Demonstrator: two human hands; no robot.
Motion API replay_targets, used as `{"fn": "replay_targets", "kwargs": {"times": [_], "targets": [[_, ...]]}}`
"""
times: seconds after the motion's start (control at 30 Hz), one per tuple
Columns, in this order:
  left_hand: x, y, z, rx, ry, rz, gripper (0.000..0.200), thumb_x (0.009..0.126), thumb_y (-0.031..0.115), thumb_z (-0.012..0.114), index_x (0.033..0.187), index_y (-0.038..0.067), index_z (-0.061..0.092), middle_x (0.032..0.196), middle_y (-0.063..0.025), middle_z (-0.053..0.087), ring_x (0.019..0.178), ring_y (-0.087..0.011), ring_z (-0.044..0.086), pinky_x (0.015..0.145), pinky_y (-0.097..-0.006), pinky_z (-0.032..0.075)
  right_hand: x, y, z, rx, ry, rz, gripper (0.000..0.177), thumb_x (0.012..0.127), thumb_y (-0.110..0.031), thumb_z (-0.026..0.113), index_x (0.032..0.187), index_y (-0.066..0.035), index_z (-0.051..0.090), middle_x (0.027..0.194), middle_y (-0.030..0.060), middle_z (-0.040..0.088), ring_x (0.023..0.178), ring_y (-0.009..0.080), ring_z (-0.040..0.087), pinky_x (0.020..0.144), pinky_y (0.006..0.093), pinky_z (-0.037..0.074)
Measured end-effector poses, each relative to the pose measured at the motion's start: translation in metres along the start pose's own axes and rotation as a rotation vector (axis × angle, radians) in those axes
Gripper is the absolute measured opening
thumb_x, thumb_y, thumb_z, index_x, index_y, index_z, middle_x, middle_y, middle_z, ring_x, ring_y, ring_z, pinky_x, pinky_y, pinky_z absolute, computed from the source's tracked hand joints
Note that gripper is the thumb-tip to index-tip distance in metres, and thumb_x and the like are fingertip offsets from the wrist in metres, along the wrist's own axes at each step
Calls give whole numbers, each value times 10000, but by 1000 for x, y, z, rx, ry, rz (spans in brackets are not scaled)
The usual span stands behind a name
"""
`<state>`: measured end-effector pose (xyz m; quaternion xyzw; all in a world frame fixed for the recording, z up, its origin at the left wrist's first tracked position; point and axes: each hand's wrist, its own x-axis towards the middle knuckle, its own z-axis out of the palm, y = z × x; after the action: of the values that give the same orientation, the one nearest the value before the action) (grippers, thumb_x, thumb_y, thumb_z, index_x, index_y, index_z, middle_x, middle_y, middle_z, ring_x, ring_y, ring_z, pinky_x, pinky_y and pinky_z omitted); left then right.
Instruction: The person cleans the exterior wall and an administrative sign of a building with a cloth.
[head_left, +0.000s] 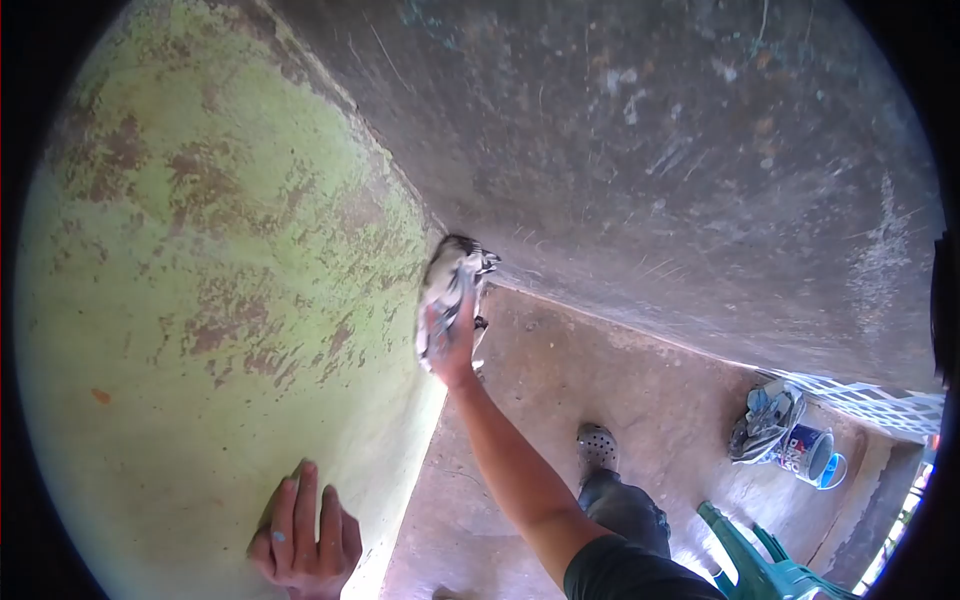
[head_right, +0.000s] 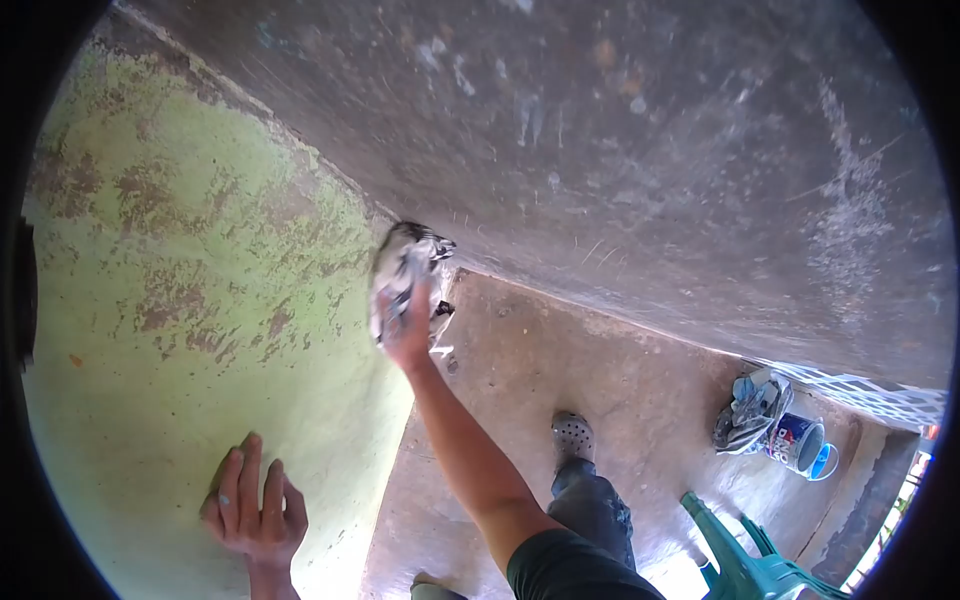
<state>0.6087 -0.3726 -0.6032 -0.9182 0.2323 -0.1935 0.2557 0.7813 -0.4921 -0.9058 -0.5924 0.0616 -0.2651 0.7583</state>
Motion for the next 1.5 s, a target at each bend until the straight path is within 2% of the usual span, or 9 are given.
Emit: {"fn": "replay_targets", "kwargs": {"times": [0.37, 0.47, 0.7, 0.87, 1.0, 1.13, 1.17, 1.27, 1.5], "targets": [[-1, 21, 39, -51, 54, -22, 56, 867, 112, 700, 894, 159, 715, 1284, -12, 759, 1192, -197, 681, 912, -363, 401, -76, 212, -68, 157, 127, 1039, 687, 1103, -224, 569, 1675, -185, 191, 1595, 158, 451, 1409, 255, 497, 1168, 435, 421], [-5, 20, 41, -44, 84, -22, 52, 853, 113, 707, 894, 145, 710, 1252, -15, 763, 1184, -202, 682, 912, -370, 409, -134, 234, -67, 432, 194, 944, 687, 1088, -169, 595, 1659, -201, 214, 1585, 91, 474, 1402, 269, 505, 1159, 436, 438], [-1, 21, 41, -140, 94, -40, 119, 802, 102, 714, 917, 128, 702, 1178, 2, 730, 1136, -195, 676, 888, -378, 430, -71, 17, 1, 546, 166, 576, 771, 1063, -249, 660, 1672, -86, 215, 1598, 96, 433, 1450, 217, 401, 1205, 362, 309], [-31, 29, 44, -362, 52, -30, 139, 803, 108, 724, 938, 128, 694, 1214, -7, 702, 1183, -226, 640, 954, -422, 415, -78, -121, 10, 198, -251, 56, 622, 1095, -206, 571, 1613, 25, 318, 1652, 212, 369, 1558, 293, 307, 1276, 406, 202], [-89, 35, 33, -550, -128, -109, 161, 808, 114, 730, 967, 103, 708, 1321, -58, 658, 1329, -288, 566, 1066, -480, 384, -143, -66, 11, -163, -151, -27, 670, 1115, -242, 537, 1632, 59, 234, 1679, 198, 319, 1546, 280, 305, 1270, 395, 187], [-194, 36, 13, -710, -381, -198, 246, 803, 144, 742, 1045, 98, 737, 1428, -106, 595, 1444, -336, 461, 1191, -549, 314, -254, -20, -25, 56, -274, 1092, 848, 1101, -373, 566, 1701, -138, 15, 1715, 176, 253, 1558, 275, 294, 1252, 423, 270], [-221, 34, 7, -732, -401, -218, 245, 801, 156, 745, 1041, 107, 737, 1424, -108, 594, 1437, -341, 465, 1186, -558, 315, -347, 97, -4, -26, -207, 866, 891, 1061, -283, 651, 1685, -69, 52, 1682, 180, 322, 1499, 296, 374, 1229, 394, 331], [-292, 19, -18, -804, -471, -263, 241, 798, 154, 746, 1034, 111, 741, 1409, -115, 595, 1412, -350, 480, 1183, -556, 320, -410, -33, 10, 112, -215, 1099, 960, 1056, -268, 655, 1667, -7, -38, 1678, 228, 320, 1530, 300, 359, 1256, 373, 290], [-361, -5, -84, -847, -490, -435, 248, 789, 119, 744, 1034, 89, 730, 1378, -125, 596, 1394, -389, 482, 1161, -549, 328, -355, -318, 44, -8, -350, 360, 662, 1064, -151, 571, 1616, 58, 273, 1544, 302, 478, 1466, 347, 444, 1212, 415, 332]]}}
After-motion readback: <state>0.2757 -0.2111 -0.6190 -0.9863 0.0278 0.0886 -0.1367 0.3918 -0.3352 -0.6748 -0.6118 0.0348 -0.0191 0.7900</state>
